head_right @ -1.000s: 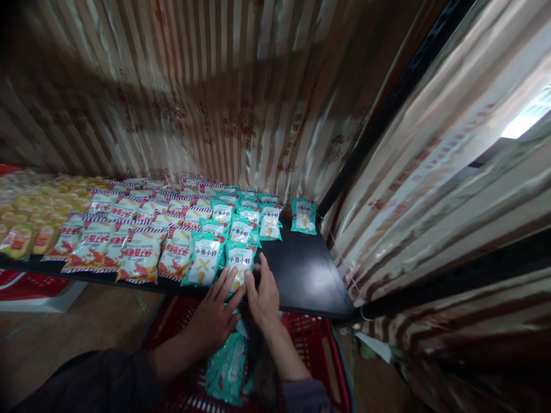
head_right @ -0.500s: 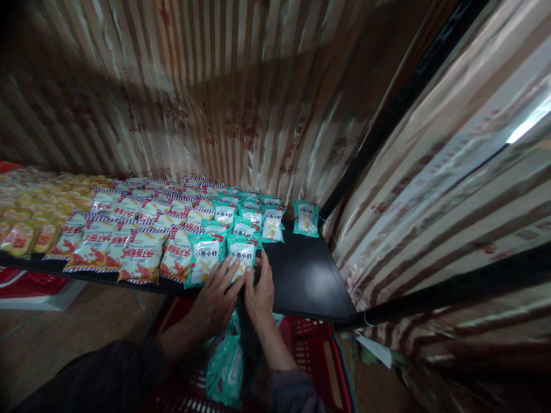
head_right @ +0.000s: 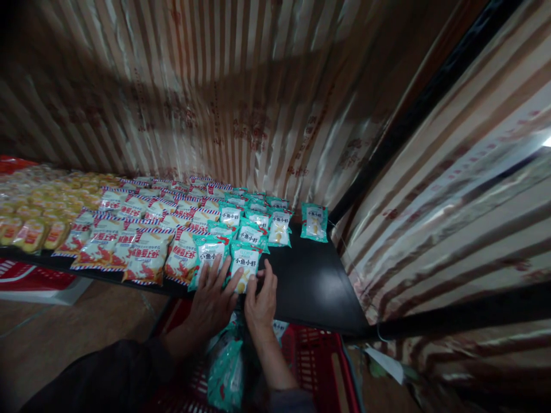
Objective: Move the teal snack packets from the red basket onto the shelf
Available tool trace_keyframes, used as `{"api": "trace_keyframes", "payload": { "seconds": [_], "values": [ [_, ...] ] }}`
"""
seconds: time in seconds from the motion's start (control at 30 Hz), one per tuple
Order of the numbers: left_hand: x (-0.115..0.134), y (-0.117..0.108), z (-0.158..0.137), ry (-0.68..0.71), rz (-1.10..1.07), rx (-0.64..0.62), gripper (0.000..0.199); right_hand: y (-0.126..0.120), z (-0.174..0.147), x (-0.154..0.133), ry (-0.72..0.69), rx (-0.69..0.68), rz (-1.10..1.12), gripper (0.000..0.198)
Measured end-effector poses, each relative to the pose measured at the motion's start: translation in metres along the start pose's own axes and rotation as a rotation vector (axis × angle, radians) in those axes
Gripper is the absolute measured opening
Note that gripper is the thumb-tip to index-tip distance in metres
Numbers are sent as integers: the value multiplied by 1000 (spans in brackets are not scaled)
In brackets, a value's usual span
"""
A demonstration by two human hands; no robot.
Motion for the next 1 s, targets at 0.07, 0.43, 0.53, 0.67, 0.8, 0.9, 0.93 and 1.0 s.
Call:
{"api": "trace_keyframes", "payload": {
  "seconds": [0.07, 0.43, 0.53, 0.67, 0.8, 0.9, 0.93, 1.0],
  "values": [
    [0, 1, 1, -5, 0, -14, 55, -1, -2, 0, -6, 4, -12, 51],
    [0, 8, 2, 32, 31, -1, 47, 6, 8, -19, -336, -74, -82, 48],
    [0, 11, 1, 33, 16, -21, 47, 9, 5, -14, -334, -94, -81, 48],
    [1, 8, 1, 27, -26, -8, 51, 6, 7, -13, -349, -73, -104, 49],
    [2, 5, 2, 24, -69, -14, 55, 2, 19, -20, -381, -105, -147, 47],
    [3, 5, 1, 36, -90, -29, 58, 0, 29, -30, -438, -117, -169, 47],
    [3, 5, 1, 41, -93, -30, 59, -1, 32, -34, -460, -118, -175, 48],
    [5, 6, -1, 49, -98, -19, 58, 1, 40, -43, -508, -122, -184, 49]
  ]
}}
Point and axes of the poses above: each hand's wrist, its own z-axis towards the middle knuckle, its own y-axis out of the palm, x = y × z, the point moved 5 cm from there along z, towards the middle knuckle, and after that the axes turned 8 degrees about x, right-handed, at the moved point
